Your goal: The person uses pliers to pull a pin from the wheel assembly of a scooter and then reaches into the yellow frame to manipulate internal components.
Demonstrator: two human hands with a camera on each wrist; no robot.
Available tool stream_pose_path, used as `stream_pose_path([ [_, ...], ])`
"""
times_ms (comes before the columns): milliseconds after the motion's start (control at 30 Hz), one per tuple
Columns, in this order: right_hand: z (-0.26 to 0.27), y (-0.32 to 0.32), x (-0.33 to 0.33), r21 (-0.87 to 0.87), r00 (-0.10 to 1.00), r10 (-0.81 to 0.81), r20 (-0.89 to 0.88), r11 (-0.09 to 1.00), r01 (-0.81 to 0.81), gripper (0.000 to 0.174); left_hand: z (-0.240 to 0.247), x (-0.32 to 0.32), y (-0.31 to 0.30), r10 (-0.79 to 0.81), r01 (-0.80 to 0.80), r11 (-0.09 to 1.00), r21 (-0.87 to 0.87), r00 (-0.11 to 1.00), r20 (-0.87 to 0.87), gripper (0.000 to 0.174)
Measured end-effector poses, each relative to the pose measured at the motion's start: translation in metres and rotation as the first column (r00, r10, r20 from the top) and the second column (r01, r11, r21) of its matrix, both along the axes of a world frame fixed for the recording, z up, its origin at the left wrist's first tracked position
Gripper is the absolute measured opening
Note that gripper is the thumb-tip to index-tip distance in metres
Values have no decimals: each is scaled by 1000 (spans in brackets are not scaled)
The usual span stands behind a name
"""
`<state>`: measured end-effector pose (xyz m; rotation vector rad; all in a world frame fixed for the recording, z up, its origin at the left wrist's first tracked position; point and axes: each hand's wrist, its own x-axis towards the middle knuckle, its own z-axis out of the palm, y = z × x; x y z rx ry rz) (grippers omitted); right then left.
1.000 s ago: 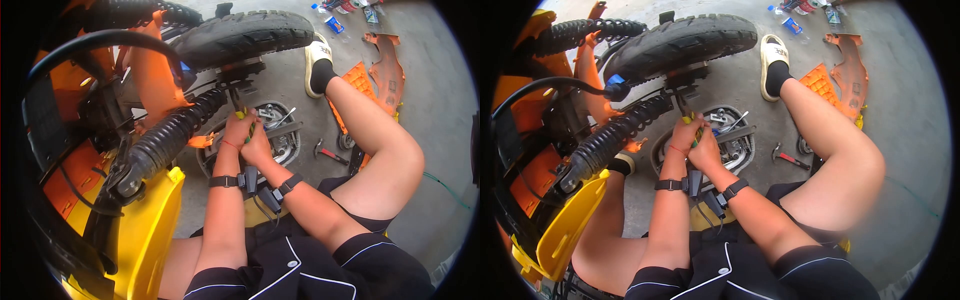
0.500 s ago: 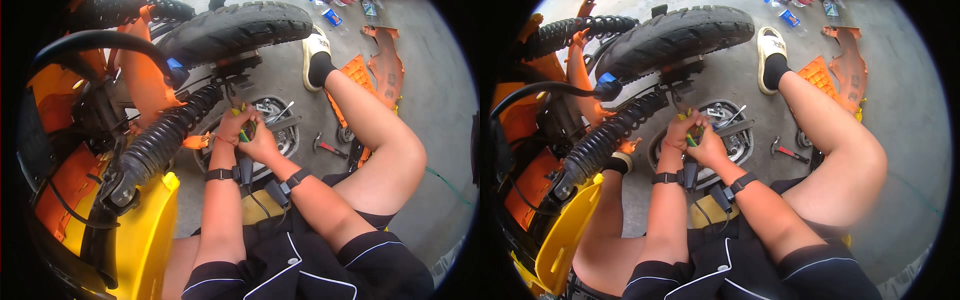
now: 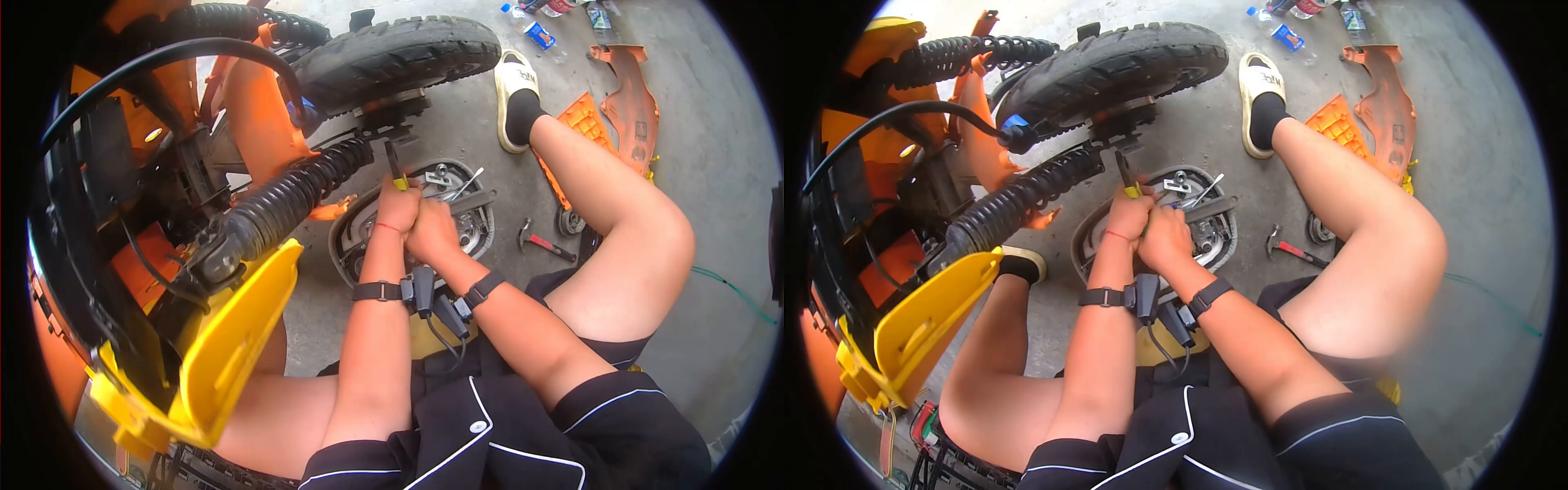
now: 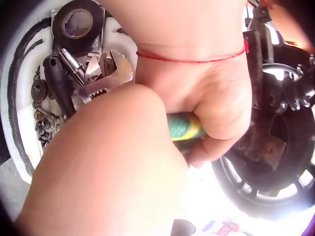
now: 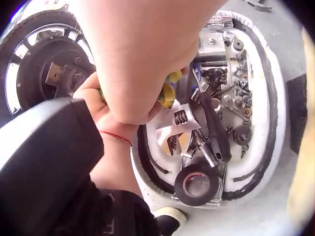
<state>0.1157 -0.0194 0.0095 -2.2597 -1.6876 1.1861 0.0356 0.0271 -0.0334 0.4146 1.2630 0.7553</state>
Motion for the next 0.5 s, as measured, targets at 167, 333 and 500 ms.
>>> stream_pose_path([
  [167,-29,-3,5,-11,915,23,-402,1000,-29,61,-7,4,-4,-41,18,998,-62,916,-400,50],
  [333,-10,6,3,-27,873,-11,-488,1000,-3,65,0,1,4,-49,28,998,-56,903,-428,52],
  [500,-12,12,2,-44,848,-39,-529,999,18,61,5,-1,10,-82,70,997,-43,873,-480,53],
])
